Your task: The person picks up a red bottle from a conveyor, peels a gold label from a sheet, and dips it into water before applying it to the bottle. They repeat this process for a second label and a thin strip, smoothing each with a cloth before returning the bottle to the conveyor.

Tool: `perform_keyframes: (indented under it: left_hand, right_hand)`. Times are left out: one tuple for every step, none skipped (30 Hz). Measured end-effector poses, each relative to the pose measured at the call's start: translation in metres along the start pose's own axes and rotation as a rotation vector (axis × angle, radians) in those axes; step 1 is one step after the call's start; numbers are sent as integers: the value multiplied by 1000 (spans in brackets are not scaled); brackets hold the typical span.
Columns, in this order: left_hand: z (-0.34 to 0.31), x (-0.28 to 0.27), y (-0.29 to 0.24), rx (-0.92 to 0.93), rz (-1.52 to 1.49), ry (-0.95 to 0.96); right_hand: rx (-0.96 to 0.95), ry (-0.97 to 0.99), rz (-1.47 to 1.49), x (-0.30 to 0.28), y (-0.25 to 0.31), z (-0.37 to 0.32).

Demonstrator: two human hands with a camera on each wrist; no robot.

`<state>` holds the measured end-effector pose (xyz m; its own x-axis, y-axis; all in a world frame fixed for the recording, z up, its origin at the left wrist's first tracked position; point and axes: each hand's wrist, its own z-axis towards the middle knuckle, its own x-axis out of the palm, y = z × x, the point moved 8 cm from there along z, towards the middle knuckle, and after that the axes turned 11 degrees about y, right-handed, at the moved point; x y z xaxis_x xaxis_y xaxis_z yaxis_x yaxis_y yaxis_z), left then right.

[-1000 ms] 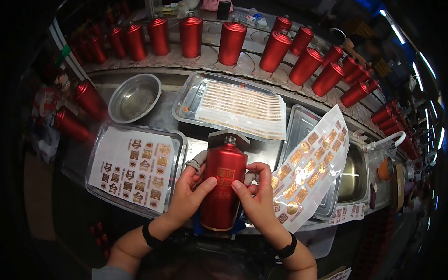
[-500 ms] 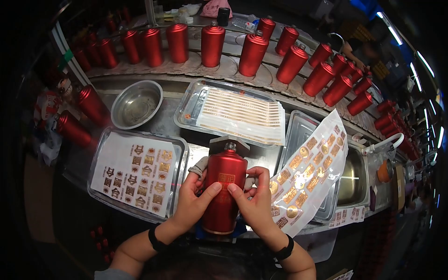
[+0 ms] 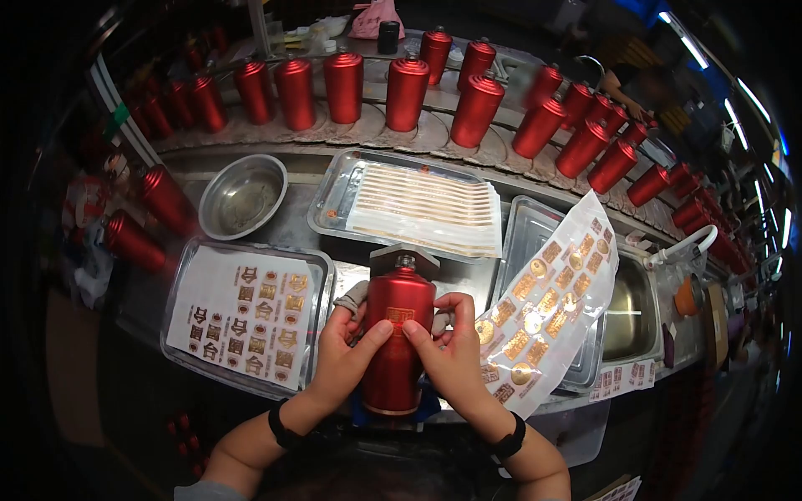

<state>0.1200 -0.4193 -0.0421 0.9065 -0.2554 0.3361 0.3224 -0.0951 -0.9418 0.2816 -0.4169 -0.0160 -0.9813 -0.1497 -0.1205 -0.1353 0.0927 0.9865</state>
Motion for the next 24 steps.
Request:
perform_keyframes:
  left_hand:
    - [0, 0, 0, -5, -4, -3]
    - [-1, 1, 1, -11, -9, -7]
    - [0, 1, 0, -12, -14, -9]
    - [0, 0, 0, -4, -1, -32]
    - [-1, -1, 1, 5, 11, -50]
    - [-1, 0, 2, 15, 21, -58]
    - [-1, 1, 3, -10, 27, -53]
    - [-2, 1, 1, -30, 32, -39]
    - [-2, 1, 2, -47, 36, -18]
    - [-1, 0, 3, -25, 21, -11]
    - [0, 0, 6, -7, 8, -6]
    - [0, 1, 4, 11, -3, -4]
    - [2, 4, 3, 22, -46, 1]
    - [2, 5, 4, 29, -84, -3]
    - [0, 4, 5, 25, -118, -18]
    - [-1, 2, 8, 2, -121, -11]
    - [0, 2, 6, 1, -108, -9]
    - [0, 4, 4, 2, -98, -6]
    - [-1, 5, 3, 3, -89, -4]
    - [-1, 5, 3, -1, -68, -1]
    - [0, 4, 3, 9, -66, 2]
    - [0, 4, 5, 15, -65, 4]
    - [0, 3, 6, 20, -68, 1]
    - [1, 3, 5, 21, -72, 5]
  right_hand:
    - [-11, -3, -31, 0, 2, 0]
    - [-7, -3, -20, 1, 1, -1]
    - [-7, -4, -10, 1, 1, -2]
    - [-12, -9, -1, 1, 2, -1]
    - [-20, -4, -22, 2, 3, -1]
    - [-30, -8, -46, 2, 4, -2]
    - [-46, -22, -76, 1, 6, -3]
    - [-7, -28, -46, -1, -3, -3]
    - [-25, -42, -47, -2, -13, -2]
    - [-35, -49, -73, -2, -17, -3]
    - [-43, -54, -96, -3, -18, -2]
    - [-39, -49, -113, -4, -11, -3]
    - [-32, -39, -126, -4, -3, -5]
    - [-10, -22, -127, -3, -3, -5]
    - [-20, -28, -143, -5, -2, -7]
    - [-34, -29, -156, -5, -3, -6]
    - [-49, -27, -170, -4, -3, -5]
    - [-30, -16, -167, -4, 0, -6]
    - [-24, -15, -175, -3, 2, -6]
    - [-17, -15, -183, -4, 3, -6]
    - [-7, -15, -190, -4, 4, -7]
    - [-14, -21, -197, -5, 5, -7]
    - [-19, -22, -206, -5, 6, -7]
    - [-21, -22, -216, -5, 7, -7]
